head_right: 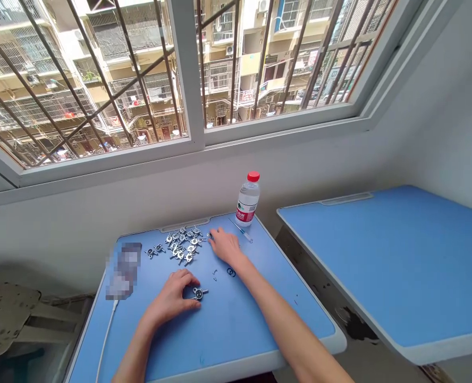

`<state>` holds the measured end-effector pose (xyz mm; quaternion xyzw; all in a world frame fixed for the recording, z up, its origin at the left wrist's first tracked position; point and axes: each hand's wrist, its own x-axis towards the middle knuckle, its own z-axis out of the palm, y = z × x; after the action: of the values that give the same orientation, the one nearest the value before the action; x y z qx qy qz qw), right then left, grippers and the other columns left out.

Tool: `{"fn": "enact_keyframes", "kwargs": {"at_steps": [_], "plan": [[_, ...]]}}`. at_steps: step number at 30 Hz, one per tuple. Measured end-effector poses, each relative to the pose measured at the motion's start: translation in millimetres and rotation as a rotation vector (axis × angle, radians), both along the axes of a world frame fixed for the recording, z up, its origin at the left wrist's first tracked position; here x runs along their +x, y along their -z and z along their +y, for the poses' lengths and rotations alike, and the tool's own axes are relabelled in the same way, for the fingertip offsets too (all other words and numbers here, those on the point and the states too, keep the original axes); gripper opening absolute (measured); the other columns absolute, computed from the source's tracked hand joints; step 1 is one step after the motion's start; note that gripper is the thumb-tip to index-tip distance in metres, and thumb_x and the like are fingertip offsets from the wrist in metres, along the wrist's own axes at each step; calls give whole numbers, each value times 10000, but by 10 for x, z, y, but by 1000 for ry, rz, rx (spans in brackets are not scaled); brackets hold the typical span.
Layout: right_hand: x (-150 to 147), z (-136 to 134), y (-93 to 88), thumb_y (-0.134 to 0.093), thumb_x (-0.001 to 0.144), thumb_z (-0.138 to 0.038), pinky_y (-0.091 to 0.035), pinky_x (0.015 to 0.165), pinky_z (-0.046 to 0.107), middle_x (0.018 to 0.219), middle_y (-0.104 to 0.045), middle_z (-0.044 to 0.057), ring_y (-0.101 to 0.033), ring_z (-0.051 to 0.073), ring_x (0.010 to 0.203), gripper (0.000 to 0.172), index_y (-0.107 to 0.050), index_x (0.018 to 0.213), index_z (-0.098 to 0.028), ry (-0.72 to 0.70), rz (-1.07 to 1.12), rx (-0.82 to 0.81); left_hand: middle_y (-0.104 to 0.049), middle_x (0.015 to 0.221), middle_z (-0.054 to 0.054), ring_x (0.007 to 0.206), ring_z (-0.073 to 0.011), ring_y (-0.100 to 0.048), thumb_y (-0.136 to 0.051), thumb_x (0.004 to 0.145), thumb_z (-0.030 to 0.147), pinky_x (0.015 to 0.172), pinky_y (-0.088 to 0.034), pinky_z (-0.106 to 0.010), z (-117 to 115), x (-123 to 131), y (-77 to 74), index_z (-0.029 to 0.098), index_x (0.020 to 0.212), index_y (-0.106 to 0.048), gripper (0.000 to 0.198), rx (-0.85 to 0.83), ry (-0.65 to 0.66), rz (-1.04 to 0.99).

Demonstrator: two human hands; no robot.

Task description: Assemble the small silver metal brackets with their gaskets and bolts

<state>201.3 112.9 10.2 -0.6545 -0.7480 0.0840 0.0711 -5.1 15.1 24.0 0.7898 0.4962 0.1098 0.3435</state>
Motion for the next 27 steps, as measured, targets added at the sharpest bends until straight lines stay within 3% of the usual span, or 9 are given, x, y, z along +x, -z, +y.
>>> {"fn": "enact_keyframes", "kwargs": {"at_steps": [10,14,18,24,27], "plan": [[133,-180,-73,-485,945,-163,-318,629,255,984,-694,49,-629,172,826,172,-649,972,-207,-88,71,-17,-610,1060,-27,1039,-240,-529,-715,754,231,925,-391,-355,14,-16,21,219,988,-647,244,1,8,-28],[194,-148,-71,-468,943,-181,-323,627,256,974,-716,59,-638,186,846,193,-637,1034,-199,18,108,1,-612,1057,-27,1040,-238,-530,-709,749,217,923,-387,-349,14,-17,33,214,974,-642,235,6,5,-37],[154,-39,-15,-493,959,-324,-342,632,275,1027,-715,117,-651,239,896,234,-648,1027,-162,127,121,8,-614,1044,-31,1026,-237,-531,-707,750,216,914,-389,-347,20,-7,27,208,948,-638,210,6,-1,-18],[144,14,-29,-462,923,-159,-356,635,276,987,-720,132,-657,237,885,222,-680,967,-151,164,172,-13,-612,1045,-36,1023,-237,-525,-669,783,230,903,-400,-353,12,-2,24,213,955,-641,175,28,18,-2],[246,-94,-131,-459,928,-204,-372,634,268,942,-717,114,-645,219,846,229,-680,951,-149,128,236,-37,-612,1033,-37,1016,-238,-529,-632,803,213,910,-402,-365,4,7,21,218,951,-647,149,57,32,-2]]}}
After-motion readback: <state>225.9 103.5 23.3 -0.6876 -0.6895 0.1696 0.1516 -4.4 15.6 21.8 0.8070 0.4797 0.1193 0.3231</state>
